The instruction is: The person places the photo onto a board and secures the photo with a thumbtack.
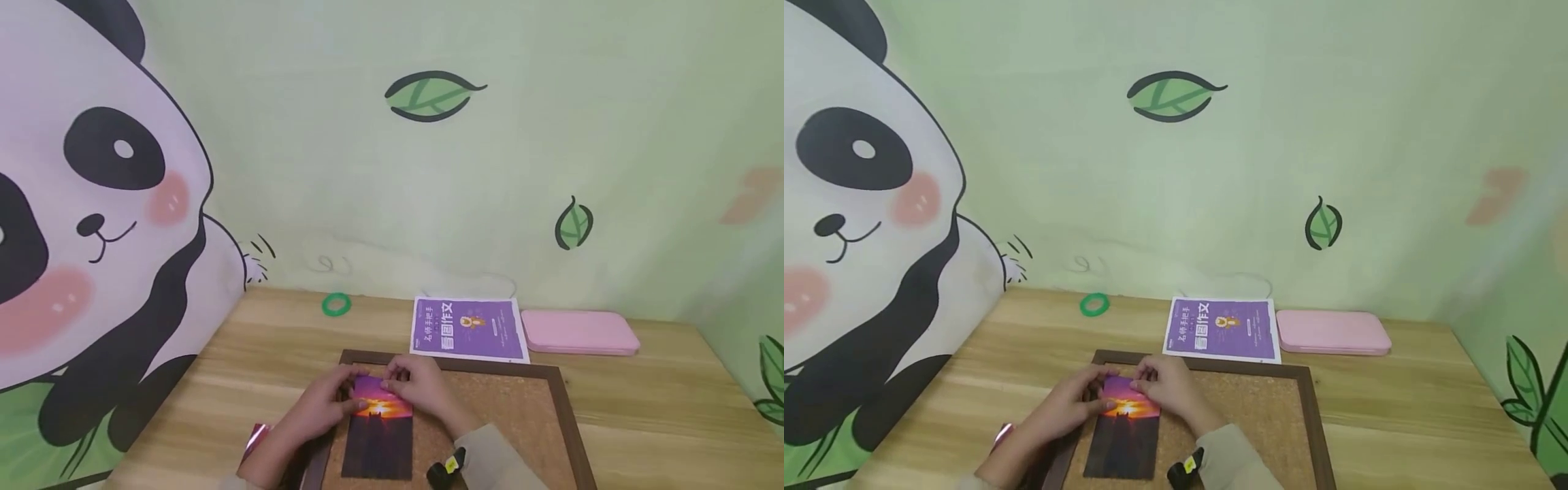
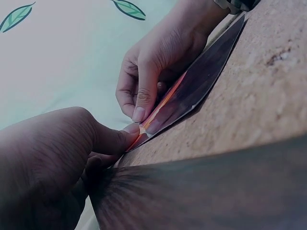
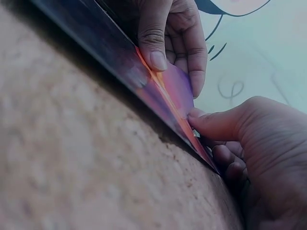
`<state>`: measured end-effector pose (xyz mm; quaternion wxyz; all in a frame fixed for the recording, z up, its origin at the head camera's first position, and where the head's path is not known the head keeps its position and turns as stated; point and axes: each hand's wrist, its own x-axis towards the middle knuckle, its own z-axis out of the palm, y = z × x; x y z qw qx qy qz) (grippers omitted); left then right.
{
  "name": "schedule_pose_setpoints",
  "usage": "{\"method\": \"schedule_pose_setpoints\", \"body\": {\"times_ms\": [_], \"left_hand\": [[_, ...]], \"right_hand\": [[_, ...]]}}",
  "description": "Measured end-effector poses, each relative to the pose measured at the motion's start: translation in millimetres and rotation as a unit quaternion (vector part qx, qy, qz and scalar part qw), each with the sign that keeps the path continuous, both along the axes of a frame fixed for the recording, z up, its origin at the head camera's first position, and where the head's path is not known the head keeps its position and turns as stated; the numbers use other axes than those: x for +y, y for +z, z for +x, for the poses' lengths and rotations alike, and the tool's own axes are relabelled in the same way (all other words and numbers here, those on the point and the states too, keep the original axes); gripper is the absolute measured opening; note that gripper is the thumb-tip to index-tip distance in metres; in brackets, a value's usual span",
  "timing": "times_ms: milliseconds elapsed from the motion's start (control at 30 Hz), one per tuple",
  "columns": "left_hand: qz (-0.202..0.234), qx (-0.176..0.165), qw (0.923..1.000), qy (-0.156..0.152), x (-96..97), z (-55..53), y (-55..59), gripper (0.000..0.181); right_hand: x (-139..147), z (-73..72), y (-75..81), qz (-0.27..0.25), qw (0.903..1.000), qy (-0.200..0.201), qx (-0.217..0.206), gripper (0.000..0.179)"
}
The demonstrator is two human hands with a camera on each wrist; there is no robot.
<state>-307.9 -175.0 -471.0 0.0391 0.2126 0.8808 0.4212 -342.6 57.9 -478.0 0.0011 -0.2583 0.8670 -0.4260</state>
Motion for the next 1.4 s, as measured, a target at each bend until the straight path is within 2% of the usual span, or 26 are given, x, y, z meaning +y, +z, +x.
{"method": "schedule_pose_setpoints", "body": {"times_ms": [200,400,600,733,900,1033,1167,1300,1400], "left_hand": [[0.006,-0.003,1.0000,0.001,-0.8,-3.4,-1.0,0.043],[0.010,0.004,0.9999,0.000,1.2,-1.8,-2.2,0.043],[0.005,0.003,1.0000,-0.003,-0.3,-5.0,-3.0,0.043],[0.013,0.008,0.9999,-0.005,0.0,-5.6,-4.4,0.043],[0.019,0.005,0.9998,0.000,1.2,-2.6,-7.3,0.042],[0.020,0.006,0.9998,0.003,1.6,-3.6,-4.5,0.043],[0.018,0.028,0.9994,0.011,4.1,0.4,-4.7,0.043],[0.015,0.036,0.9993,0.001,6.0,8.3,-10.8,0.044],[0.023,0.036,0.9991,-0.002,4.1,6.6,-10.7,0.044]], "right_hand": [[1.6,-6.8,2.2,-0.007,0.9996,0.027,-0.002,0.004],[4.5,-4.1,0.4,-0.017,0.9995,0.023,-0.014,0.005],[4.7,-5.5,-0.3,-0.019,0.9990,0.024,-0.032,0.005],[5.1,-6.5,-1.0,-0.024,0.9991,0.029,-0.017,0.006],[7.6,-5.3,-0.6,-0.022,0.9989,0.035,-0.022,0.007],[8.7,-8.6,3.4,-0.024,0.9986,0.042,-0.022,0.007],[9.0,-6.3,3.1,-0.036,0.9985,0.040,-0.011,0.007],[8.6,1.7,-2.1,-0.043,0.9986,0.033,-0.001,0.008],[5.1,-0.4,-2.6,-0.053,0.9981,0.029,0.013,0.009]]}}
